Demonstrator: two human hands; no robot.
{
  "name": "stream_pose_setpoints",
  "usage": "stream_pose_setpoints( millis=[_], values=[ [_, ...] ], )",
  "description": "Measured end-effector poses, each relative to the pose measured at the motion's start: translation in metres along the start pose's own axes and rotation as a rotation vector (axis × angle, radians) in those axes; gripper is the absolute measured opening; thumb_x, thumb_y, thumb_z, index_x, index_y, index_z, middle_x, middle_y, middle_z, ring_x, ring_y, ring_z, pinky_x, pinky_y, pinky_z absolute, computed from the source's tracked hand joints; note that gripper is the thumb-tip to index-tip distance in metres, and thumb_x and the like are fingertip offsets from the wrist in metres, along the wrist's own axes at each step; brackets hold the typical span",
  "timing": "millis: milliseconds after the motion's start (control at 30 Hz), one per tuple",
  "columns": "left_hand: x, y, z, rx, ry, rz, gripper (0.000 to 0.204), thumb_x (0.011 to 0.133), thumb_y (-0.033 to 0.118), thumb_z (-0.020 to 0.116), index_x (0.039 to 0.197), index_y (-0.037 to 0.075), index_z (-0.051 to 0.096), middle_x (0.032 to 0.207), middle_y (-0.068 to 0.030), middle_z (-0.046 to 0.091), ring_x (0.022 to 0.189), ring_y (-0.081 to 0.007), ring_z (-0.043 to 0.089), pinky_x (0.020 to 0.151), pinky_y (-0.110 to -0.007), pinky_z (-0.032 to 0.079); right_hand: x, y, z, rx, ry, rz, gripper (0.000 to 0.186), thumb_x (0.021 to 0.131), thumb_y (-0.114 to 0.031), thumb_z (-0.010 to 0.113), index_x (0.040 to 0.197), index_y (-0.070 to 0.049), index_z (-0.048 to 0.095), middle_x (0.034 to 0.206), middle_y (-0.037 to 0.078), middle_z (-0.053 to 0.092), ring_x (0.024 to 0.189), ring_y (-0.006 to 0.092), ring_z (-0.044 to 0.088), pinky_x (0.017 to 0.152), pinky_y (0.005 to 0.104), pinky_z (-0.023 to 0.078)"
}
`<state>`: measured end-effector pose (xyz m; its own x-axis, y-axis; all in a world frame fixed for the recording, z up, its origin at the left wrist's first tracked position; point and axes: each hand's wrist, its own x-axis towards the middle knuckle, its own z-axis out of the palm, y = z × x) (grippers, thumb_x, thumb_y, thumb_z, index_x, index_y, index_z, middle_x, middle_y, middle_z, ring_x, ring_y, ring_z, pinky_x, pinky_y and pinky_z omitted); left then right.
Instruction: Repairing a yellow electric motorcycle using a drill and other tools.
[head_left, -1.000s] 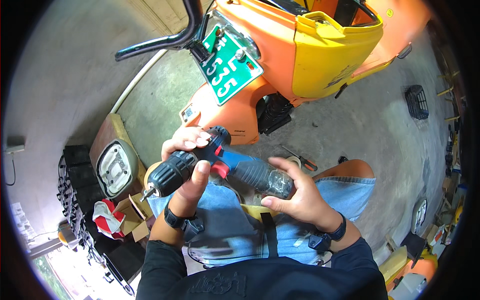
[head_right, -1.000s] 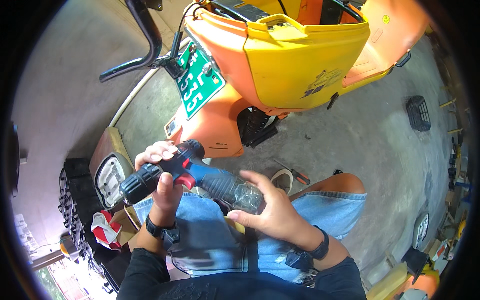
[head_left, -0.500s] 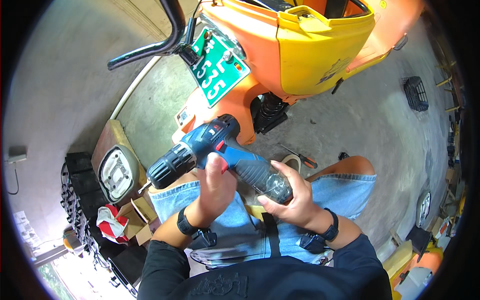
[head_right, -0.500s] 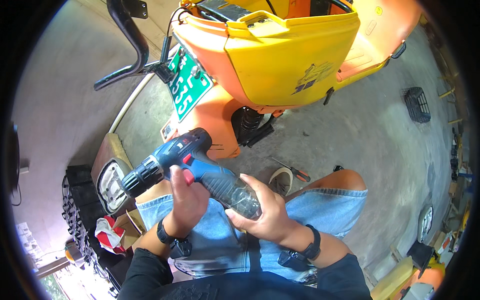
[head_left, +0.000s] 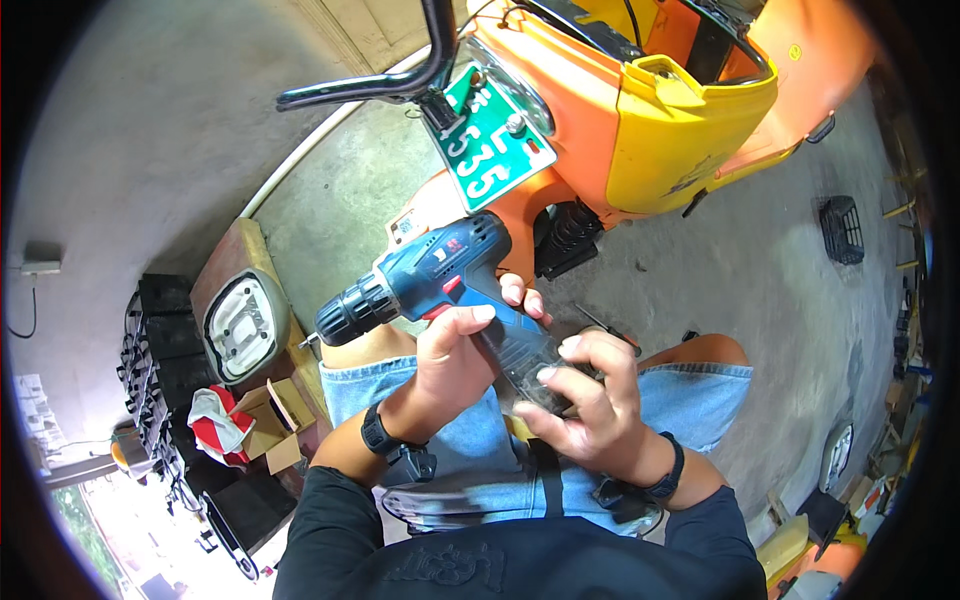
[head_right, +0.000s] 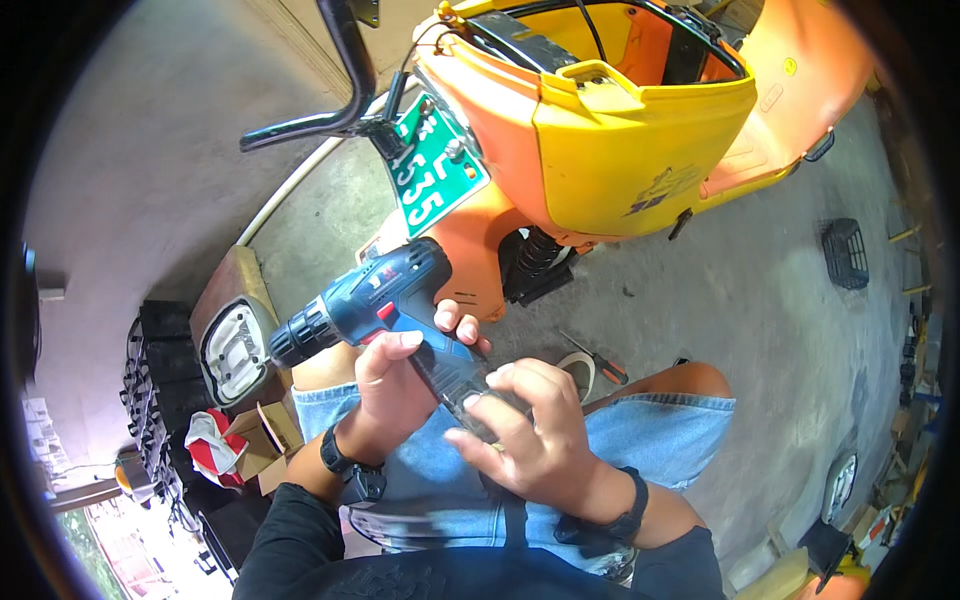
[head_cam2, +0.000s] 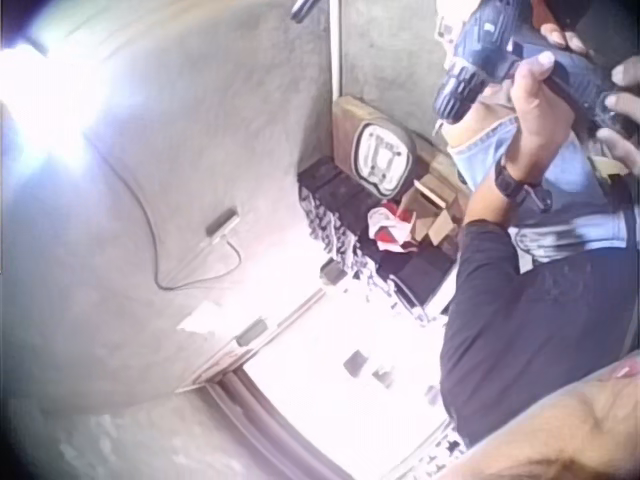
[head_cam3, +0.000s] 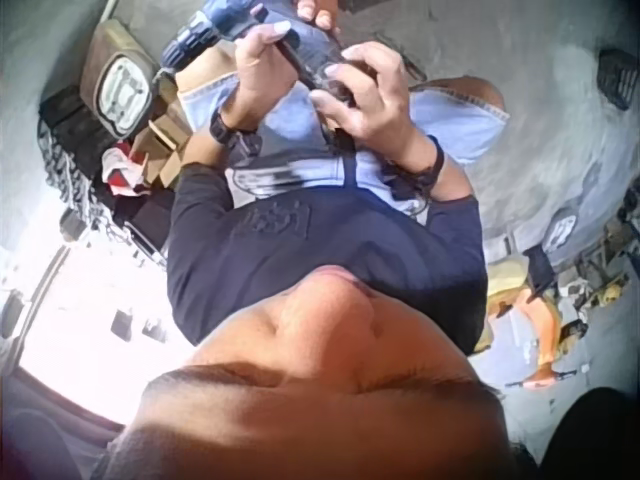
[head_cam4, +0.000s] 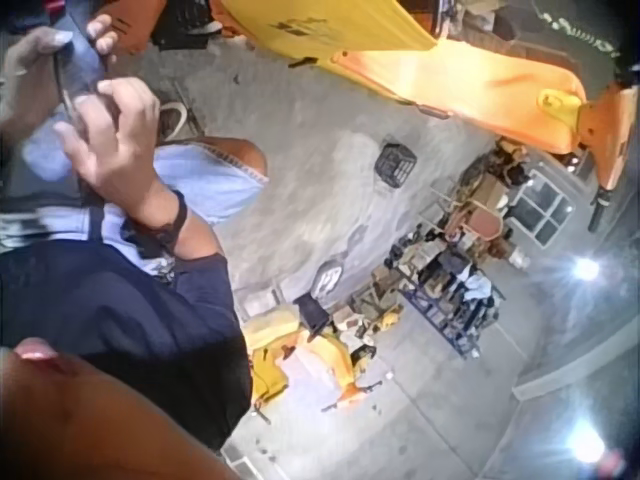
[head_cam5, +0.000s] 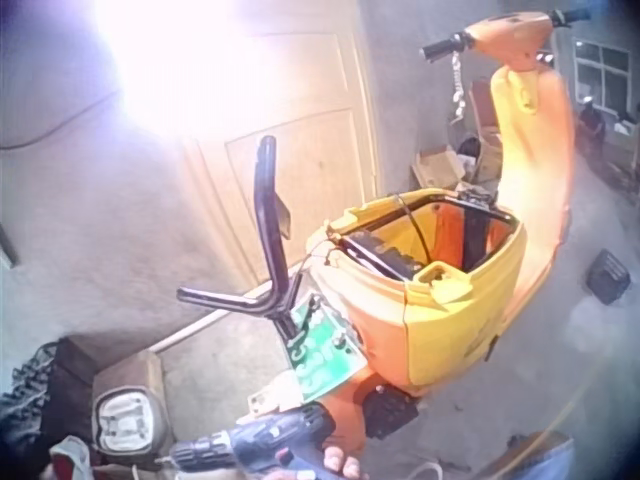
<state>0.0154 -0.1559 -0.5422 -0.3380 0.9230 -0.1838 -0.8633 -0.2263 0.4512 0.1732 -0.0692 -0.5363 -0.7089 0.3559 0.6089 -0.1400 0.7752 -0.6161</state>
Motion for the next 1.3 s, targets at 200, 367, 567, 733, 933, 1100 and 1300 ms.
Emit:
stream_pose_setpoints(
  millis=[200, 367, 567, 733, 933, 1100, 1300],
  values=[
    [-0.012, 0.003, 0.006, 0.021, 0.004, 0.16, 0.036, 0.085, 0.031, 0.061, 0.108, 0.005, 0.05, 0.105, -0.0098, 0.054, 0.105, -0.0217, 0.055, 0.102, -0.039, 0.043, 0.021, -0.02, 0.0, -0.125, -0.146, -0.054, 0.029, 0.071, -0.016, 0.082, 0.093, -0.01, 0.065, 0.101, 0.005, 0.059, 0.096, 0.0274, 0.059, 0.082, 0.0403, 0.048],
    [-0.021, 0.015, -0.01, 0.245, -0.05, 0.384, 0.036, 0.089, 0.029, 0.056, 0.111, 0.002, 0.048, 0.104, -0.0097, 0.051, 0.11, -0.0219, 0.052, 0.105, -0.042, 0.04, 0.023, -0.008, 0.018, -0.12, -0.104, -0.042, 0.028, 0.073, -0.015, 0.081, 0.093, -0.006, 0.065, 0.104, 0.011, 0.061, 0.098, 0.0315, 0.062, 0.082, 0.0409, 0.052],
    [-0.02, 0.019, -0.016, 0.362, 0.064, 0.565, 0.028, 0.088, 0.018, 0.053, 0.111, 0.002, 0.049, 0.107, -0.0098, 0.05, 0.11, -0.0227, 0.051, 0.105, -0.044, 0.037, 0.028, 0.0, 0.038, -0.078, -0.094, 0.027, 0.027, 0.07, -0.012, 0.08, 0.091, -0.003, 0.065, 0.1, 0.011, 0.061, 0.095, 0.0315, 0.062, 0.082, 0.0402, 0.052],
    [-0.015, 0.02, -0.018, 0.337, 0.188, 0.469, 0.034, 0.089, 0.017, 0.053, 0.118, 0.002, 0.044, 0.104, -0.0068, 0.051, 0.105, -0.0215, 0.053, 0.102, -0.043, 0.04, 0.036, 0.002, 0.036, -0.051, -0.152, 0.086, 0.026, 0.068, -0.015, 0.079, 0.084, -0.003, 0.063, 0.092, 0.008, 0.058, 0.087, 0.0282, 0.058, 0.076, 0.0385, 0.051],
    [-0.012, 0.01, -0.019, 0.422, 0.117, 0.52, 0.02, 0.092, 0.007, 0.05, 0.111, -0.001, 0.051, 0.106, -0.0103, 0.052, 0.106, -0.0217, 0.053, 0.102, -0.041, 0.041, 0.029, -0.003, 0.037, -0.198, -0.264, 0.123, 0.025, 0.069, -0.019, 0.075, 0.085, -0.004, 0.062, 0.097, 0.009, 0.056, 0.088, 0.0269, 0.054, 0.077, 0.038, 0.047],
    [-0.011, 0.003, -0.014, 0.334, 0.149, 0.502, 0.018, 0.092, 0.007, 0.05, 0.107, -0.001, 0.052, 0.104, -0.0114, 0.052, 0.104, -0.0231, 0.053, 0.099, -0.04, 0.041, 0.022, -0.011, 0.033, -0.295, -0.259, 0.134, 0.027, 0.071, -0.018, 0.073, 0.089, -0.003, 0.06, 0.098, 0.012, 0.055, 0.087, 0.0281, 0.053, 0.076, 0.0383, 0.047],
    [-0.009, 0.0, -0.012, 0.254, 0.184, 0.403, 0.02, 0.09, 0.008, 0.051, 0.109, 0.0, 0.052, 0.103, -0.0109, 0.053, 0.102, -0.023, 0.055, 0.095, -0.041, 0.044, 0.016, 0.005, 0.018, -0.096, -0.338, 0.043, 0.026, 0.074, -0.015, 0.073, 0.093, -0.002, 0.061, 0.099, 0.012, 0.055, 0.088, 0.028, 0.055, 0.076, 0.0386, 0.048]
  ],
)
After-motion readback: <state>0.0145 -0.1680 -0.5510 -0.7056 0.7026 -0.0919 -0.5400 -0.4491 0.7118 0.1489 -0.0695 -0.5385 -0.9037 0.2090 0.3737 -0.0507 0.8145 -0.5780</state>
